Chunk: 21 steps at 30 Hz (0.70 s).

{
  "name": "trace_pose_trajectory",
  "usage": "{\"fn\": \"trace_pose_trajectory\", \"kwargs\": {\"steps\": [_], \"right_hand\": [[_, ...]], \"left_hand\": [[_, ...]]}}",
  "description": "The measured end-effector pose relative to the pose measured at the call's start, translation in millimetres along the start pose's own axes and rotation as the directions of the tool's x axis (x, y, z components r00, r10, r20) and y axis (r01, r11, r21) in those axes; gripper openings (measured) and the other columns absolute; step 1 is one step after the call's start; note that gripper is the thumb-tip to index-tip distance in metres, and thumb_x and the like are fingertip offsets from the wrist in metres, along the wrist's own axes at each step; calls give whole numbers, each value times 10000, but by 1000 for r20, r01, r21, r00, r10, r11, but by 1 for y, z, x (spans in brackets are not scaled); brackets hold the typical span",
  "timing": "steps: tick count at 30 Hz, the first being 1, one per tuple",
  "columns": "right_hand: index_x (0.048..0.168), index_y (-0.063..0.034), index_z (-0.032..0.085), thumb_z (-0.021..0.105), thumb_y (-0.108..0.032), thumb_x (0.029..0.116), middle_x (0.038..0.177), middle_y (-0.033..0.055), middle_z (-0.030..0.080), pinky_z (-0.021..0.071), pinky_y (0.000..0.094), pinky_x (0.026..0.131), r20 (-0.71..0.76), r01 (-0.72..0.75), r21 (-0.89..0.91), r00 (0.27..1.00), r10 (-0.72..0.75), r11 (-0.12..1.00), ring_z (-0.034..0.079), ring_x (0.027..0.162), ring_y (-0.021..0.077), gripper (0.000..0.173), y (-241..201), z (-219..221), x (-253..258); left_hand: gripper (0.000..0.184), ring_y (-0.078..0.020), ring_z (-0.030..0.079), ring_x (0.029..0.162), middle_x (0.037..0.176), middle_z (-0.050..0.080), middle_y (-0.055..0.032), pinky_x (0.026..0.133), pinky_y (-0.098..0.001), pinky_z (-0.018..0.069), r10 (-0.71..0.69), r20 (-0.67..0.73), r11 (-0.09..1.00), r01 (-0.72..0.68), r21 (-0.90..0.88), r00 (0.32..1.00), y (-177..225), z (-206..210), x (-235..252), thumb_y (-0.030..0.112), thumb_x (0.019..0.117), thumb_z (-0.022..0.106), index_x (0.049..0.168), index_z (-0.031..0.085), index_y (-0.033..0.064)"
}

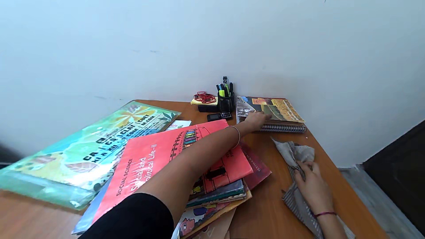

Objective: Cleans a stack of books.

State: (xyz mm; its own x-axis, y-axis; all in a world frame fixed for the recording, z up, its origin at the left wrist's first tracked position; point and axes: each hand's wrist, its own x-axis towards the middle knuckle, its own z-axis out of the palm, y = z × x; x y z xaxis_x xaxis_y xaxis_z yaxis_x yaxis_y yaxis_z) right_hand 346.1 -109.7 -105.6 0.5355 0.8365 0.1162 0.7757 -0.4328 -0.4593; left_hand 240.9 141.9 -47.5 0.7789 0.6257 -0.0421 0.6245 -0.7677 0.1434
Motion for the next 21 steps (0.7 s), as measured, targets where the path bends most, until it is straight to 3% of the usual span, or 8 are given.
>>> {"fn": "trace_pose_trajectory", "kwargs": {"steps": [4, 10, 14, 21], "right_hand": [[1352, -53, 664, 586, -118, 1022, 1425, 255, 550, 536, 589, 884, -17, 5, 12, 1000, -5, 1000, 654, 1125, 448, 346, 0, 0, -1], [1360, -61, 660, 582, -134, 1020, 1428, 249, 547, 544, 580, 861, -7, -3, 11, 1000, 3, 1000, 662, 1098, 445, 356, 0, 0, 0], [1361, -61, 659, 577, -135, 1022, 1437, 255, 542, 535, 600, 877, -5, 1, 16, 1000, -1, 1000, 657, 1116, 450, 356, 1, 0, -1], [1346, -49, 667, 581, -125, 1024, 1417, 254, 555, 528, 612, 866, -18, 8, 24, 1000, -7, 1000, 653, 1113, 455, 342, 1, 0, -2]], "left_hand": [[450, -434, 481, 1380, 1480, 519, -225, 1101, -635, 365, -54, 2, 998, 54, 21, 999, 7, 1, 2, 140, 1096, 431, 1544, 456, 175], [436, -447, 475, 1379, 1470, 523, -228, 1042, -648, 414, -99, -1, 995, 99, 17, 995, 11, 2, 11, 231, 1108, 426, 1539, 460, 178], [438, -439, 418, 1433, 1530, 475, -221, 1118, -677, 313, -38, 7, 998, 39, -43, 999, 2, 1, 11, 241, 1119, 386, 1547, 457, 182], [442, -406, 411, 1445, 1547, 467, -187, 1149, -663, 270, -43, 24, 995, 45, -86, 999, 0, -2, 12, 231, 1119, 366, 1550, 461, 218]]}}
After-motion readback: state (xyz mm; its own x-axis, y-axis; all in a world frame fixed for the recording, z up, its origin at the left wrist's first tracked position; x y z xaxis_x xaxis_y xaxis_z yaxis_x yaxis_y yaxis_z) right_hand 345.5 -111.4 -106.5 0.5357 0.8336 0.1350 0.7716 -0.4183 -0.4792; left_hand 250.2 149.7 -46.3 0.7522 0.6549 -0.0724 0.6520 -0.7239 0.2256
